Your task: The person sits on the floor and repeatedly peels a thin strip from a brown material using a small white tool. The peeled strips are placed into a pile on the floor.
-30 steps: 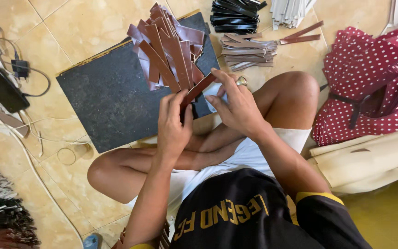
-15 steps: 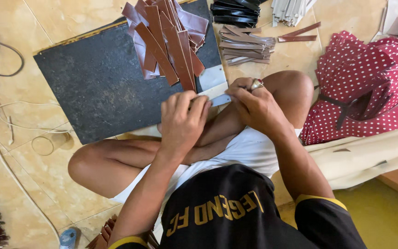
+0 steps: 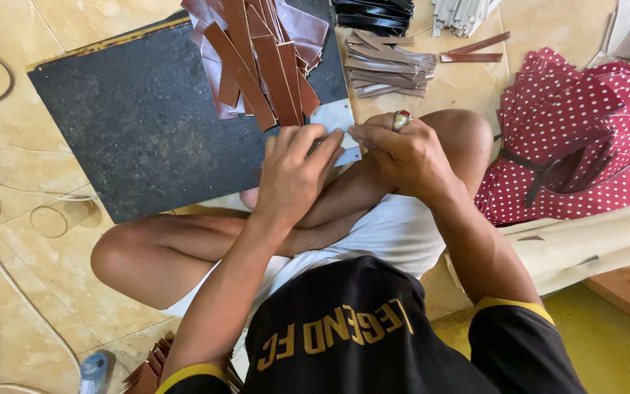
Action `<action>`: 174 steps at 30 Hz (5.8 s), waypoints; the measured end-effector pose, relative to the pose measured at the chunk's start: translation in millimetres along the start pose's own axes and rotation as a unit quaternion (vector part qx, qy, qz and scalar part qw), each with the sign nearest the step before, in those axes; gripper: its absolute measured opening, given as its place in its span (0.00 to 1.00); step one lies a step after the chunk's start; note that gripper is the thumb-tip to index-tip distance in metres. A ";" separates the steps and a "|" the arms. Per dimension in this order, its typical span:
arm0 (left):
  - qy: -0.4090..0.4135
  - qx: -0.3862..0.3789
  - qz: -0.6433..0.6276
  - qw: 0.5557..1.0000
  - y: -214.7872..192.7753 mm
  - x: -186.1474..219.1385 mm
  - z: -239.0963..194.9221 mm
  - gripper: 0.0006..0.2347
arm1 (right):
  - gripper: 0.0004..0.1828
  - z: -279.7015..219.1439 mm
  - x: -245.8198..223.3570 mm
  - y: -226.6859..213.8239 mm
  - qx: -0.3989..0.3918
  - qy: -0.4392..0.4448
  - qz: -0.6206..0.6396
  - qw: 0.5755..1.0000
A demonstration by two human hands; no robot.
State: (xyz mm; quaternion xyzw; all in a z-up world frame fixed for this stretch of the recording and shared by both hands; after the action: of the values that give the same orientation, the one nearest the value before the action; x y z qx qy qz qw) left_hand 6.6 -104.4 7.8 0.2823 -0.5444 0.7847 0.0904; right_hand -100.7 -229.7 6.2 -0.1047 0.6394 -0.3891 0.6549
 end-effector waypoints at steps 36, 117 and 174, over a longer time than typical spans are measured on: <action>0.077 -0.030 0.004 0.997 4.4 0.5 9.1 0.04 | 0.13 -39.3 86.8 73.4 0.171 0.405 0.376 0.816; 0.060 -0.044 -0.008 0.997 0.1 10.5 -0.5 0.11 | 0.23 -18.0 -19.3 1.9 0.013 -0.122 -0.198 0.973; 0.076 -0.046 -0.008 0.996 17.1 18.1 13.2 0.05 | 0.17 -28.2 147.6 91.1 0.109 0.426 0.236 0.867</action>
State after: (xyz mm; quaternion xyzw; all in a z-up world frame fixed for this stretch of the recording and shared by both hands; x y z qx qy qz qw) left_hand -11.4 -126.0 7.2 0.2213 -0.5693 0.7773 0.1505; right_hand -110.1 -253.0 -167.7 0.2972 0.8155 -0.2970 0.3981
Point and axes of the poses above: each hand's wrist, its own z-axis towards the middle knuckle, its own y-axis out of the palm, x = y × z, the point moved 7 cm from there along z, towards the middle knuckle, and after that the axes turned 2 degrees about z, right-handed, at the moved point
